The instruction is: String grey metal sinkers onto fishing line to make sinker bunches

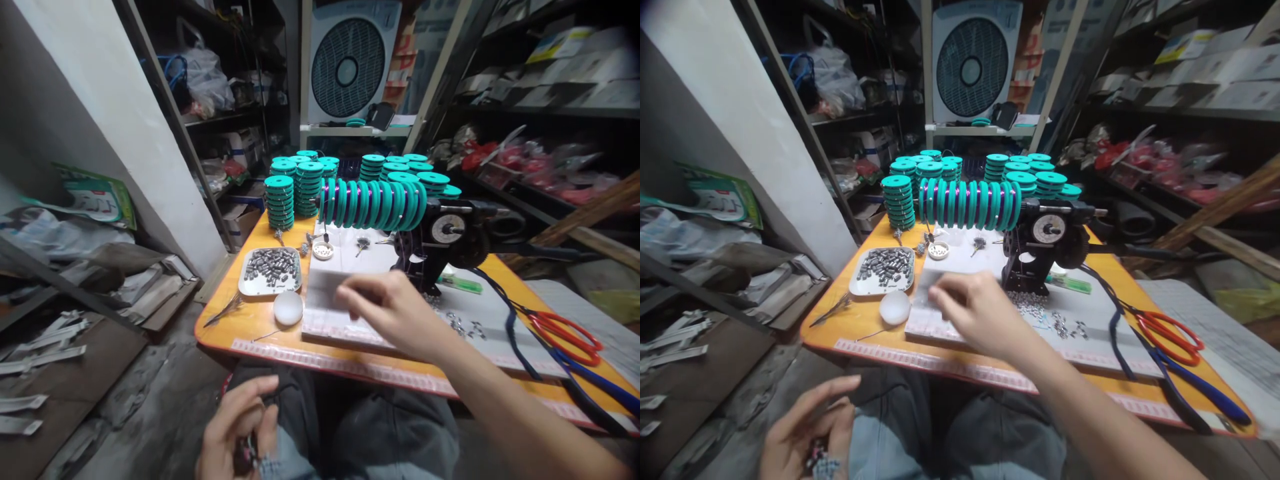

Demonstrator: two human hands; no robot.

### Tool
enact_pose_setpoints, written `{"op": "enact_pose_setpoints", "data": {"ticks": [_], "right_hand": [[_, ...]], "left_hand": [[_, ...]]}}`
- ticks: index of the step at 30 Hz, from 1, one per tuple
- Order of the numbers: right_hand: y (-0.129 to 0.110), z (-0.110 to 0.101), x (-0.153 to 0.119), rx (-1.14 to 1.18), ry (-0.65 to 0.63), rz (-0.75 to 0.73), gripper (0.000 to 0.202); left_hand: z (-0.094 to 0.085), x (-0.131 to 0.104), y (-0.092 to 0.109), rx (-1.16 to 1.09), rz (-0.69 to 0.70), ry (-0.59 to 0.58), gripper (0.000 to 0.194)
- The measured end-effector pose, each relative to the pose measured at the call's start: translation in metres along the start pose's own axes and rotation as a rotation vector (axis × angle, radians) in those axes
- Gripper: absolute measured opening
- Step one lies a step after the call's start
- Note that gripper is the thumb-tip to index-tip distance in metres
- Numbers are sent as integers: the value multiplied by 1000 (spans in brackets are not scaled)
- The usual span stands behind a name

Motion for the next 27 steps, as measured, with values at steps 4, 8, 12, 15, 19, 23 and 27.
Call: {"op": "enact_pose_setpoints", "data": {"ticks": [4, 8, 12, 15, 19, 23, 27], "right_hand": [[-32, 28, -60, 241, -358, 60, 28], [-41, 69, -97, 268, -523, 5, 20], [-34, 67, -103, 206, -534, -76, 20], [-26, 46, -88, 118, -189, -201, 21], [-21, 44, -61, -209, 19, -590, 31], [-26, 67, -45, -271, -62, -818, 24], [-34, 81, -43, -271, -291, -901, 20]], "left_hand": [[7, 17, 0, -63, -180, -216, 27], [13, 22, 5, -303, -593, -728, 25], [5, 9, -6, -617, -1050, -717, 36], [-7, 2, -19, -783, -1226, -617, 34], [-19, -2, -31, -808, -1310, -568, 34], [-27, -4, -33, -784, -1314, -583, 36], [-33, -8, -34, -770, -1289, -606, 38]]}}
Point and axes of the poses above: each hand's wrist, its own x-axis towards the middle knuckle, its own z-axis out of the palm, y = z × x, the point moved 1 cm from there along x, towards the middle knuckle, and after that the axes turned 5 degrees about -x, right-handed, at the moved point
